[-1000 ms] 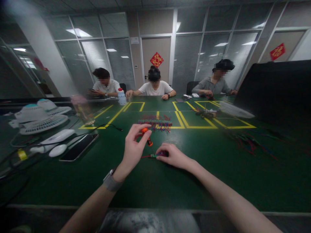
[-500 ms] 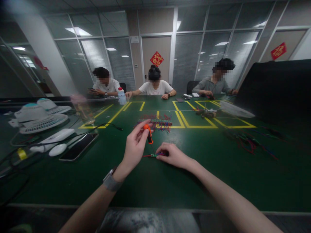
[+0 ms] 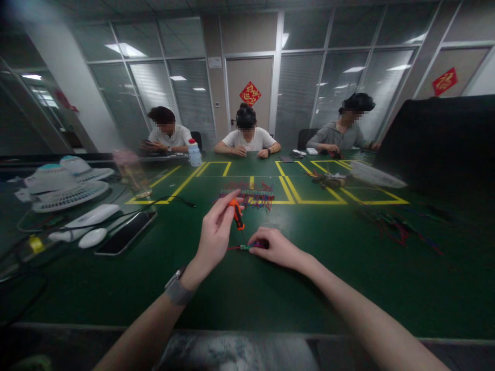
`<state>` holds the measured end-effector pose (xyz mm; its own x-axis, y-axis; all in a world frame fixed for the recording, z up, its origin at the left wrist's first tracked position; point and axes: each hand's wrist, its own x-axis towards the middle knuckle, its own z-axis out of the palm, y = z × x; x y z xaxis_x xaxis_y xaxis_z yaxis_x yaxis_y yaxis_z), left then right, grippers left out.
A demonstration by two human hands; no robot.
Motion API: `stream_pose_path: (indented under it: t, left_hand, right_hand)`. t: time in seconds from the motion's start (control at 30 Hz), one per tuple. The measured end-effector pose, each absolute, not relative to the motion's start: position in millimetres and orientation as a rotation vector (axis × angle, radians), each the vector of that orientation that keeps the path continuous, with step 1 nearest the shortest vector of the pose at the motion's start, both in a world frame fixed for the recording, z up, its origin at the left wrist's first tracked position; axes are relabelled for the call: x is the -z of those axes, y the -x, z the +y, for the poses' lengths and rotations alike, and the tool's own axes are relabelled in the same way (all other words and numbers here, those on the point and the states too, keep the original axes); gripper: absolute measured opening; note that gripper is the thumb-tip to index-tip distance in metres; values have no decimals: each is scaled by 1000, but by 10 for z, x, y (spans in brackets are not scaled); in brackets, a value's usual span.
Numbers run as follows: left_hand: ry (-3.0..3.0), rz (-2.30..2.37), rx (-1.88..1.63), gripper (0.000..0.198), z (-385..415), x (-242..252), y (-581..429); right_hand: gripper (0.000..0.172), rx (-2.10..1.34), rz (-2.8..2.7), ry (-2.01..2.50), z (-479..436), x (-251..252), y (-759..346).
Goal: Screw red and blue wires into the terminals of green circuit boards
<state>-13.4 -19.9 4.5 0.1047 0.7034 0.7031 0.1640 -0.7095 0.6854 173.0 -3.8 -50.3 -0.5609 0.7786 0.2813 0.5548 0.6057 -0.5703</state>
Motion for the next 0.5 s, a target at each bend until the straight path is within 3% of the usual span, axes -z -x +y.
stream_pose_path:
  t: [0.23,0.5]
  left_hand:
    - [-2004,872,-1662,24,-228,-74,121]
    - [-2003,878,-1690,32,-236,-99,143]
  right_hand:
    - [14,-564,-2320,1057,-30,519,-1734]
    - [14,-581,-2320,1050,-37,505,-1730]
